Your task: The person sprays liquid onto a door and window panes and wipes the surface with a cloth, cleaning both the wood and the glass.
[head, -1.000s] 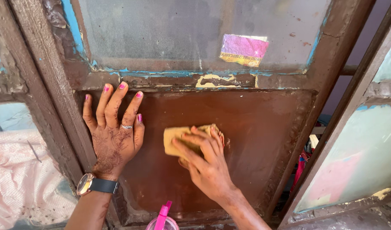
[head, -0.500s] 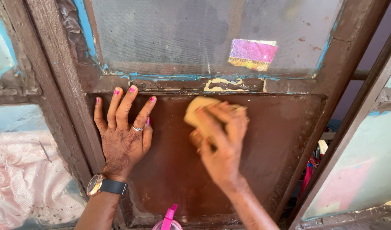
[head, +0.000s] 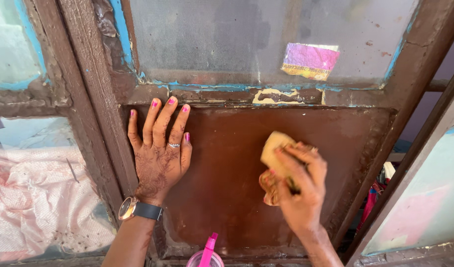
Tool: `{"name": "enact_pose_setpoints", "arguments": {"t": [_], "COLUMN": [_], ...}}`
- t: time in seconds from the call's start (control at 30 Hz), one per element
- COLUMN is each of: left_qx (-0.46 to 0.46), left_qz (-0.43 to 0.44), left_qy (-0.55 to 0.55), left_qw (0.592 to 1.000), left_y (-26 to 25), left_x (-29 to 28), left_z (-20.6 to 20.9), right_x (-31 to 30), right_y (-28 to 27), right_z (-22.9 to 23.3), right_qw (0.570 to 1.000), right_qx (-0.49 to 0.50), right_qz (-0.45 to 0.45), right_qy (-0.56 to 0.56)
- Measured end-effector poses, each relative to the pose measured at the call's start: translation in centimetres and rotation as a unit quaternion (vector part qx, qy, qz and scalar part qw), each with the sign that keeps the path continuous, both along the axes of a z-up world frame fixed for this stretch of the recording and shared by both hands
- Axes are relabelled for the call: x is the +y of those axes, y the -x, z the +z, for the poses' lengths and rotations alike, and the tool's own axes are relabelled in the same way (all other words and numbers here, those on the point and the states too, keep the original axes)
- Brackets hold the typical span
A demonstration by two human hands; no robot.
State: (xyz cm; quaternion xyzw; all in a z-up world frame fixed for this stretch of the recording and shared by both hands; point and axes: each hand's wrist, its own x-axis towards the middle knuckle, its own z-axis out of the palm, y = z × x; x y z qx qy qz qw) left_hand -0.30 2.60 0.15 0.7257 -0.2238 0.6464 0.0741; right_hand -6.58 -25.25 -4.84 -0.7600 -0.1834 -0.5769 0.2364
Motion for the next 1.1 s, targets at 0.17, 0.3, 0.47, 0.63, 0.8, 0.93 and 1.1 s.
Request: {"name": "enact_pose_setpoints", "arguments": {"t": [0.17,0.3,0.47,0.63,0.8,0.93,1.1], "left_qx": [0.001,-0.001,0.008,0.023,0.022,0.014,0.017], "left_qz": [-0.002,-0.003,-0.015,-0.014,-0.011,-0.007,-0.002], "left_qy": [0.004,0.000,-0.001,-0.013,-0.006,-0.003,-0.005], "left_qw": [1.000,1.000,1.000,1.000,1.000,1.000,1.000], "left_y": [0.0,0.2,0.3,0.7,0.8,0.7,0.8], "left_x": [0.1,0.2,0.5,0.6,0.4,0.3,0.3], "left_z": [0.1,0.0,0.2,0.4,0.3,0.3,0.2], "right_x": [2.3,6.2,10.2,8.4,3.5,2.9,6.4], "right_y": [1.4,0.2,0.4,0.2,1.1,1.5,1.4], "right_z": [6.4,10.1,10.7,10.5,10.0,10.0,10.2], "right_qw": [0.991,0.994,0.985,0.984,0.993,0.996,0.997], "right_qx": [-0.125,-0.098,-0.064,-0.080,-0.086,-0.072,-0.063], "right_qz": [0.043,0.008,0.093,0.083,0.012,-0.043,0.002], "right_qy": [-0.031,0.041,0.133,0.133,0.085,0.030,0.046]}}
